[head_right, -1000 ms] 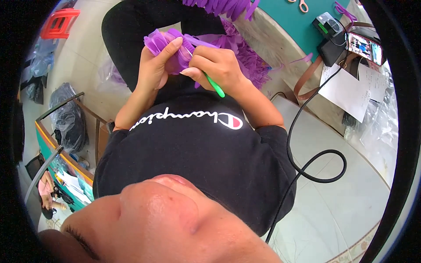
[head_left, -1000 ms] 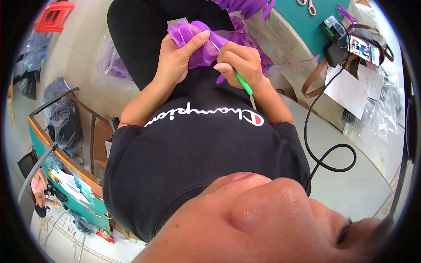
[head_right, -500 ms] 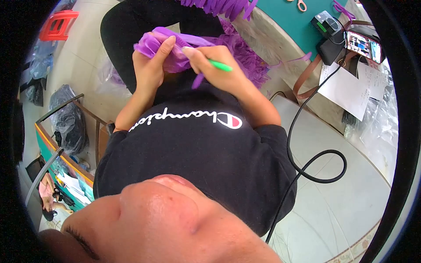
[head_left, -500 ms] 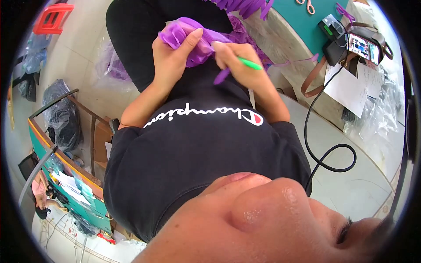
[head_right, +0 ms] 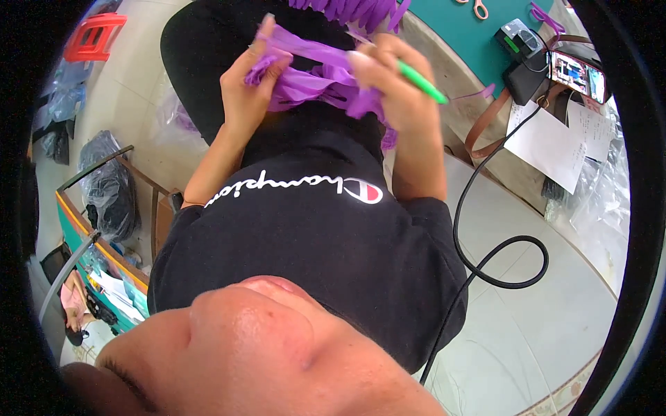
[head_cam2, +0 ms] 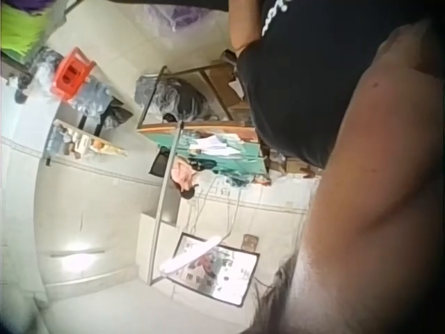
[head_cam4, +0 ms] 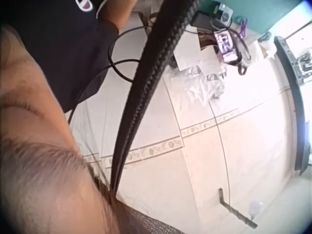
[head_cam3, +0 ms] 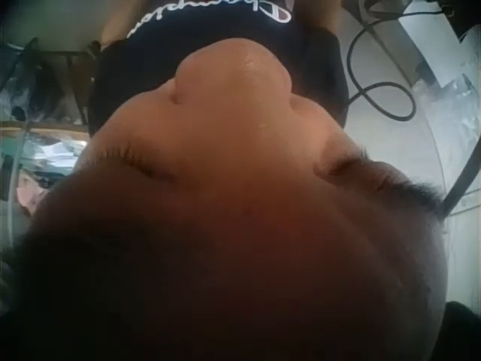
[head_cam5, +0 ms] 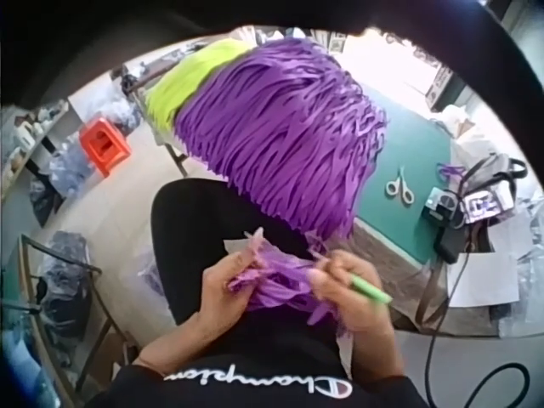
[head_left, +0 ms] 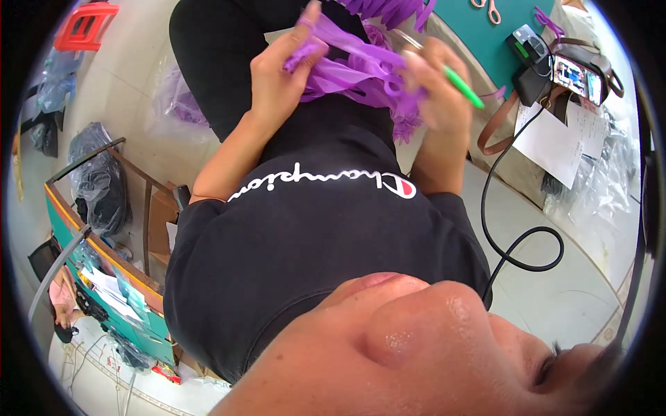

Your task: The recorder is braiding or tying purple fabric strips together using a green hook tool.

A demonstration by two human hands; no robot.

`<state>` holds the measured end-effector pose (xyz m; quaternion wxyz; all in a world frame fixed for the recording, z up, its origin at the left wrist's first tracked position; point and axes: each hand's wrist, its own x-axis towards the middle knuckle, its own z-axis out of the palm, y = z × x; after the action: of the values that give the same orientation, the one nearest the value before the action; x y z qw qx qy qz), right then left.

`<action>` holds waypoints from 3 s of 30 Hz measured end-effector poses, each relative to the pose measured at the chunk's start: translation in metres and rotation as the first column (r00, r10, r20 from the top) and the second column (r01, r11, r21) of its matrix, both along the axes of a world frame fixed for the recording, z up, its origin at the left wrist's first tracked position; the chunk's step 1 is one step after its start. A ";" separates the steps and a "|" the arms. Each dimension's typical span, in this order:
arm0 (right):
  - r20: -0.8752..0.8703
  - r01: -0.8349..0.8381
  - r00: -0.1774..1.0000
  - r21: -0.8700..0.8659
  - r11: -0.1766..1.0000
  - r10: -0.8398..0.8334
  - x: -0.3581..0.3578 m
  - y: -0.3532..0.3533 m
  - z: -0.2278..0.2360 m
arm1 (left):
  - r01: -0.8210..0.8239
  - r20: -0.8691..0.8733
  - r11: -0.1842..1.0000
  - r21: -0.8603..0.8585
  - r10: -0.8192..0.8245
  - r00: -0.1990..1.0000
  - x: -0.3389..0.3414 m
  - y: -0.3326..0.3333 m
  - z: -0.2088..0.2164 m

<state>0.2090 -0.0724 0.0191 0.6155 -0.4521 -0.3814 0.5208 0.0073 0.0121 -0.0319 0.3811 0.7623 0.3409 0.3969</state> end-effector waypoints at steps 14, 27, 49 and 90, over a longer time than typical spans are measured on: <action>-0.539 0.449 0.835 0.556 0.700 -0.107 0.146 -0.079 0.036 | 0.387 0.606 0.543 -0.745 0.309 0.733 -0.071 0.061 -0.022; 0.129 -0.342 0.938 0.226 0.912 0.320 -0.037 0.007 -0.020 | 0.356 0.471 0.701 -0.618 -0.032 0.881 -0.011 -0.003 0.031; 0.430 0.147 0.769 0.601 0.786 -0.473 0.003 0.029 -0.039 | 0.465 0.466 0.517 -0.719 -0.137 0.874 -0.018 0.000 0.036; 0.196 -0.280 0.936 -0.084 0.956 0.292 -0.016 0.012 -0.024 | 0.165 0.441 0.723 -0.671 0.211 0.872 -0.002 -0.001 0.016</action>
<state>0.1933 -0.0599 -0.0051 0.4777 -0.4602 -0.4903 0.5653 0.0058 0.0114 -0.0164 0.7050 0.4341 0.3659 0.4251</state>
